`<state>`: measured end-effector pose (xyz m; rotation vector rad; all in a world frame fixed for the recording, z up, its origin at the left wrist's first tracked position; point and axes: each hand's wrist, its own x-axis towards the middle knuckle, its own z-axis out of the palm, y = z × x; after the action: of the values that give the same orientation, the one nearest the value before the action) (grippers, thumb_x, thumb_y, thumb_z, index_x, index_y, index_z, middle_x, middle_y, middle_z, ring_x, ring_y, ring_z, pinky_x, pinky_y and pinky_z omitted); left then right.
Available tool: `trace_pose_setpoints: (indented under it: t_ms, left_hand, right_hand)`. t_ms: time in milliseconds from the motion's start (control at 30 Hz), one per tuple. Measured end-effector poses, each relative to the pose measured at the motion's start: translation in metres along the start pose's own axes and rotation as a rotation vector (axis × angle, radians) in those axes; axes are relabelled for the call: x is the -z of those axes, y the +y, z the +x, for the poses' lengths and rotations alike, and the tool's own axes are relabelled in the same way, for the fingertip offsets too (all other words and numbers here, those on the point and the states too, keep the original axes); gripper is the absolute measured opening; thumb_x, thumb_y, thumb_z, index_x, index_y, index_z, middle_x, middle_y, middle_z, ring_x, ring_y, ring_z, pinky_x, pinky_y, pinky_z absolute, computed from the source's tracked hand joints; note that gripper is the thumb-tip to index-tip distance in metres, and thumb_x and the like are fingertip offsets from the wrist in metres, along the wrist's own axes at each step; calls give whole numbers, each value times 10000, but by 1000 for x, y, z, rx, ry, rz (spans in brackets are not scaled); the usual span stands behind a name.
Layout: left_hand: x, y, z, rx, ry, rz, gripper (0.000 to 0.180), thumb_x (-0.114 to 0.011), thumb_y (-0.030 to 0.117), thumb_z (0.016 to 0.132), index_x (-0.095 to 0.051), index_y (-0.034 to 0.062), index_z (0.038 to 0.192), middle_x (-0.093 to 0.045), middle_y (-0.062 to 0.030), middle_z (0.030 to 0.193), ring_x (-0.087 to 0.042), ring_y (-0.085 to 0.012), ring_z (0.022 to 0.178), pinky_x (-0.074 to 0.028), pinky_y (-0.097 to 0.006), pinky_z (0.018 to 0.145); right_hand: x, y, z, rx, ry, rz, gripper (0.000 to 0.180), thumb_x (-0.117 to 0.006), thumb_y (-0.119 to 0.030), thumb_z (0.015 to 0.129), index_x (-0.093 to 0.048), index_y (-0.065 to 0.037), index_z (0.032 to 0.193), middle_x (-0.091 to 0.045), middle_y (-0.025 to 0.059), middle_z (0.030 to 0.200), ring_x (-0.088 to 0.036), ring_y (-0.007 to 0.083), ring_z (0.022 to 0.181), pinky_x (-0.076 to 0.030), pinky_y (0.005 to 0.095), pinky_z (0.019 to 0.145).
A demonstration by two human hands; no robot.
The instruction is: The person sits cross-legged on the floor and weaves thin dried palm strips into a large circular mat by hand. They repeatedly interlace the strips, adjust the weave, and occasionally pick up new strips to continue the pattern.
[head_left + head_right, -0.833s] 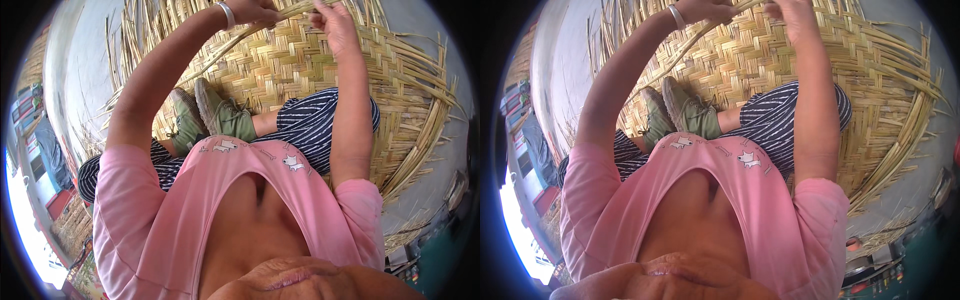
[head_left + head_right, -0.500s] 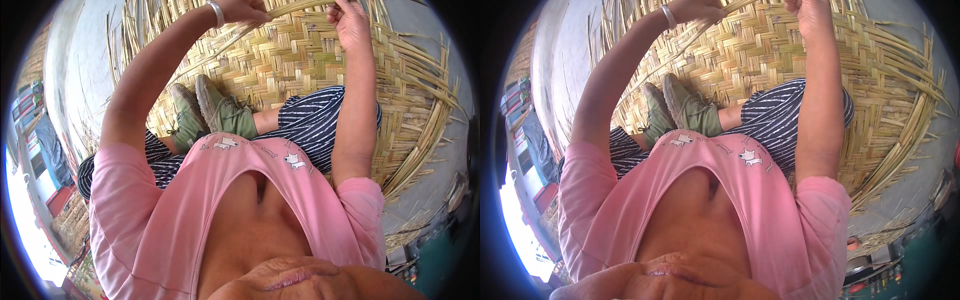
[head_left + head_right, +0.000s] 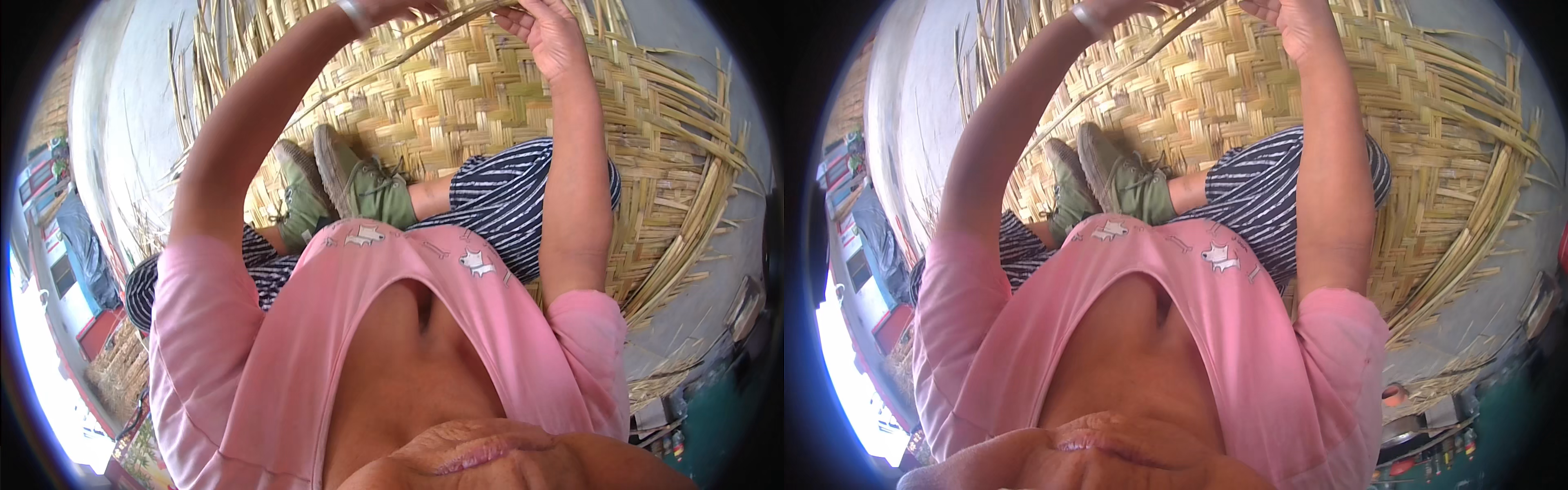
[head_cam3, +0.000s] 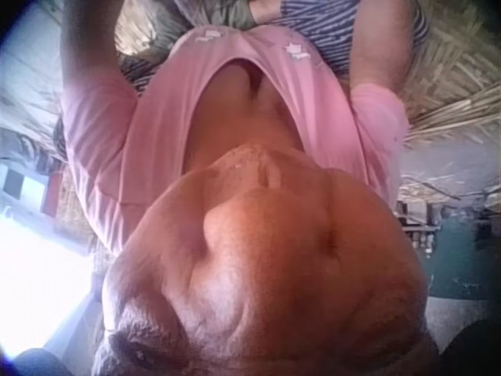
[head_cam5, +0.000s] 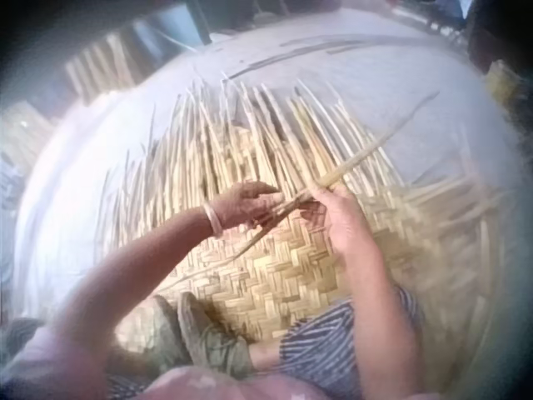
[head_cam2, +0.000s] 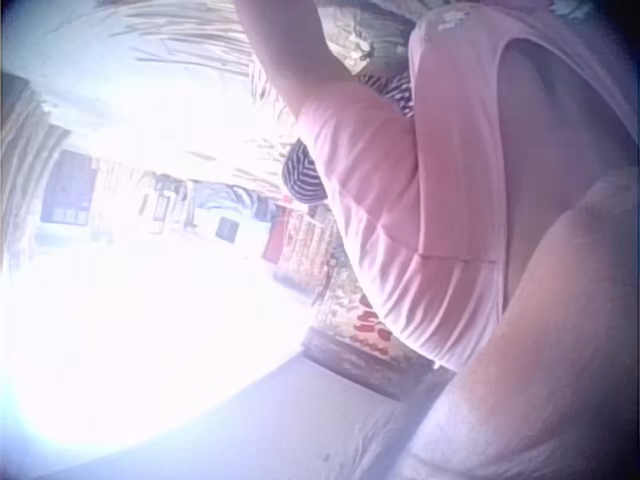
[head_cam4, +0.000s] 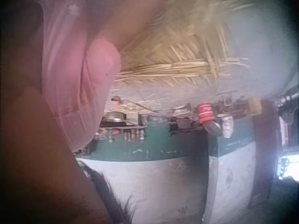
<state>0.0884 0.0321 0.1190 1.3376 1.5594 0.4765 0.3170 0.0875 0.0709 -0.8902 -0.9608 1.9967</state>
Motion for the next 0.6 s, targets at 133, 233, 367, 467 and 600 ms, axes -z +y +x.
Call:
trace_pose_setpoints:
  t_ms: [133, 233, 367, 467, 600]
  left_hand:
    - [25, -14, -53, -262, 400, -301, 718, -436, 601, 1062, -508, 28, 1488, -638, -128, 1399, -593, -229, 1300, -471, -405, 1078]
    - [4, -1, -74, -300, 99, -860, 677, -380, 574, 1085, -529, 37, 1469, -630, -129, 1411, -588, -258, 1317, -466, -427, 1094]
    - [-32, 6, -89, -219, -42, -1282, 639, -392, 545, 1087, -573, 21, 1406, -643, -154, 1379, -599, -274, 1302, -474, -445, 1083]
    - [-41, 24, -100, -231, -82, -1365, 522, -495, 399, 1081, -589, -27, 1368, -680, -181, 1308, -653, -272, 1229, -515, -400, 1038]
    - [-50, 27, -105, -288, -131, -1117, 644, -449, 444, 1074, -412, 2, 1542, -496, -179, 1548, -450, -324, 1459, -356, -477, 1192]
  right_hand:
    - [3, -5, 8, 13, 53, 30, 173, -652, -186, 1012, -648, -34, 1095, -728, 101, 987, -718, 200, 881, -597, 317, 773]
    - [39, 19, 31, 39, -72, 38, 230, -728, -184, 972, -656, -45, 1141, -739, 107, 1039, -740, 223, 942, -632, 351, 849]
    - [31, 28, 26, 73, 27, -63, 196, -737, -194, 970, -672, -60, 1098, -746, 80, 1009, -726, 163, 868, -625, 305, 793]
    - [21, 17, 10, 107, -2, -54, 185, -736, -195, 971, -676, -68, 1091, -749, 69, 1012, -725, 154, 867, -612, 291, 762]
    - [20, 19, 7, 108, -35, -48, 163, -734, -185, 972, -682, -81, 1086, -751, 58, 1004, -718, 140, 863, -574, 272, 751]
